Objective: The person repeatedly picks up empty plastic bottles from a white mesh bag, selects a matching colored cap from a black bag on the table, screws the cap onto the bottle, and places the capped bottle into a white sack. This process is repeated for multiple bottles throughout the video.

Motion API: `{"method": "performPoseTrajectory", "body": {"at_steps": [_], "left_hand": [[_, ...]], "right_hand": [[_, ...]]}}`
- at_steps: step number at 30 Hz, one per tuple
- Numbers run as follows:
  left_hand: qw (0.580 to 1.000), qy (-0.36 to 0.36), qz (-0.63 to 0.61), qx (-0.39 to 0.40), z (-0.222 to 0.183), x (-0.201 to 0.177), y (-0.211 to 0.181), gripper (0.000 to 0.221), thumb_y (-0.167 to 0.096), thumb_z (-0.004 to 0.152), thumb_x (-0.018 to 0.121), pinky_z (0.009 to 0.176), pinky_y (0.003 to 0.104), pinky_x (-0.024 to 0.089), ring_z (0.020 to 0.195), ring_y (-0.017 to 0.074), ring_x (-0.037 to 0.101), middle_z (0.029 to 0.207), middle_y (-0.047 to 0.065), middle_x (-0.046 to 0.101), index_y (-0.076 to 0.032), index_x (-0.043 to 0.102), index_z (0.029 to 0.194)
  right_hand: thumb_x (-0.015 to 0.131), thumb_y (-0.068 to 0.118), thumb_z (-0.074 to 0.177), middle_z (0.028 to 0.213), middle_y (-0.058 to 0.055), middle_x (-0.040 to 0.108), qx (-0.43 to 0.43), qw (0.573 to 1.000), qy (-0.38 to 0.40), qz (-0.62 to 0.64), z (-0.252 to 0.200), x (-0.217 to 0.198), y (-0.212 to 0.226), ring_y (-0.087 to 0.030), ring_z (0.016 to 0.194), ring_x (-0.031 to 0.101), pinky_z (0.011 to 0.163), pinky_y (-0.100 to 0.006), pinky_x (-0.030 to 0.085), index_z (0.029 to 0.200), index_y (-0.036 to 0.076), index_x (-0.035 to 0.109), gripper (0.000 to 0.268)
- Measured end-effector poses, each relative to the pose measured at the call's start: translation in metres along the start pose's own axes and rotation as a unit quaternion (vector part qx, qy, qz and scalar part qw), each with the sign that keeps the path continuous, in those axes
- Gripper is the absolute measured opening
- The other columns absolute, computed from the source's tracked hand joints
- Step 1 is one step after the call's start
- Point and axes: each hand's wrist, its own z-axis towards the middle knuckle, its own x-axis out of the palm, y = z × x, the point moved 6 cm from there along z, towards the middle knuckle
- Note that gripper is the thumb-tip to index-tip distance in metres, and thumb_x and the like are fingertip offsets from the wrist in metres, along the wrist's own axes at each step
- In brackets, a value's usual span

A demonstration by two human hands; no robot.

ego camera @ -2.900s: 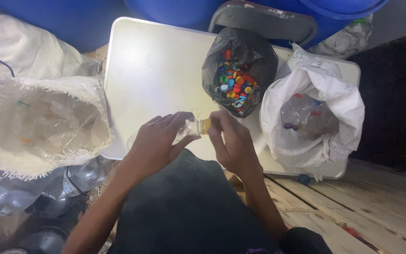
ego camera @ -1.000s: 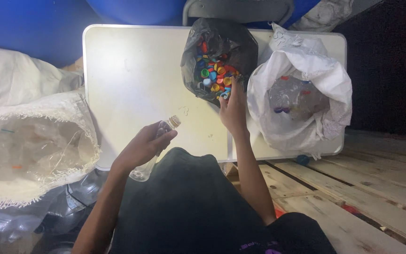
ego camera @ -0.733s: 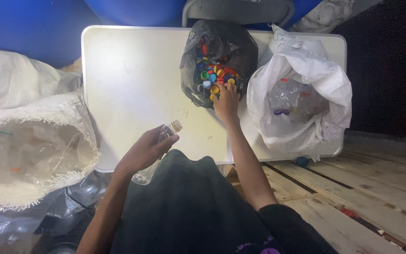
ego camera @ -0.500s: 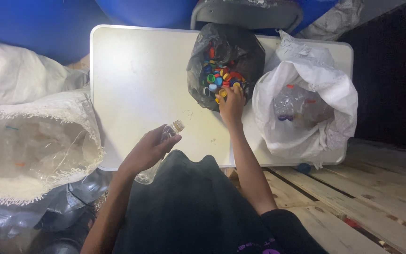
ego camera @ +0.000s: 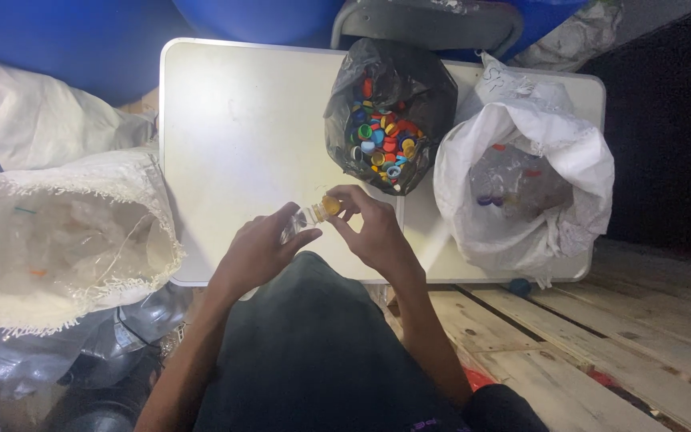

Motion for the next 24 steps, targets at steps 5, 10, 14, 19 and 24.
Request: {"method": "performPoseTrajectory", "body": {"at_steps": [5,10,14,19,24], "left_hand": [[1.0,0.016,0.015,0.001,-0.011,-0.007,-0.005,0.055,-0.052,0.091,0.066,0.072,0.051,0.051,0.078,0.0374,0.071,0.082,0.021,0.073,-0.006,0.062,0.12],[0.999,0.03,-0.003,0.025,-0.022,-0.017,-0.012,0.055,-0.052,0.09,0.067,0.072,0.052,0.052,0.077,0.0379,0.071,0.081,0.022,0.073,-0.005,0.064,0.118],[0.999,0.037,0.011,0.02,-0.031,-0.023,-0.021,0.054,-0.05,0.09,0.068,0.071,0.051,0.053,0.078,0.0365,0.073,0.081,0.02,0.073,-0.008,0.061,0.122],[0.989,-0.053,0.099,0.093,-0.04,-0.017,-0.03,0.047,-0.043,0.094,0.067,0.073,0.049,0.052,0.083,0.0362,0.071,0.088,0.018,0.073,-0.005,0.058,0.121],[0.951,-0.142,0.209,0.177,-0.046,-0.025,-0.041,0.043,-0.033,0.09,0.068,0.07,0.046,0.052,0.086,0.0325,0.071,0.094,0.015,0.073,-0.002,0.058,0.118]], "right_hand": [[0.076,0.005,0.089,0.116,-0.013,0.074,-0.035,0.998,0.059,-0.011,-0.005,-0.003,0.023,-0.021,0.097,0.075,0.084,-0.034,0.061,0.126,0.005,0.066,0.039],[0.078,0.002,0.088,0.12,-0.013,0.074,-0.107,0.993,0.049,0.006,-0.013,-0.008,0.041,-0.022,0.107,0.073,0.091,-0.035,0.059,0.124,0.005,0.072,0.037],[0.073,0.0,0.089,0.117,-0.012,0.072,-0.106,0.993,0.052,0.001,-0.016,-0.006,0.055,-0.023,0.105,0.073,0.088,-0.036,0.06,0.126,0.005,0.07,0.037],[0.068,-0.001,0.095,0.105,-0.012,0.07,-0.04,0.998,0.041,-0.023,-0.02,-0.001,0.054,-0.022,0.095,0.073,0.081,-0.037,0.058,0.122,0.003,0.067,0.027],[0.064,-0.004,0.097,0.104,-0.014,0.068,-0.054,0.998,0.003,-0.016,-0.023,-0.002,0.057,-0.023,0.097,0.07,0.085,-0.037,0.055,0.119,0.0,0.064,0.022]]}}
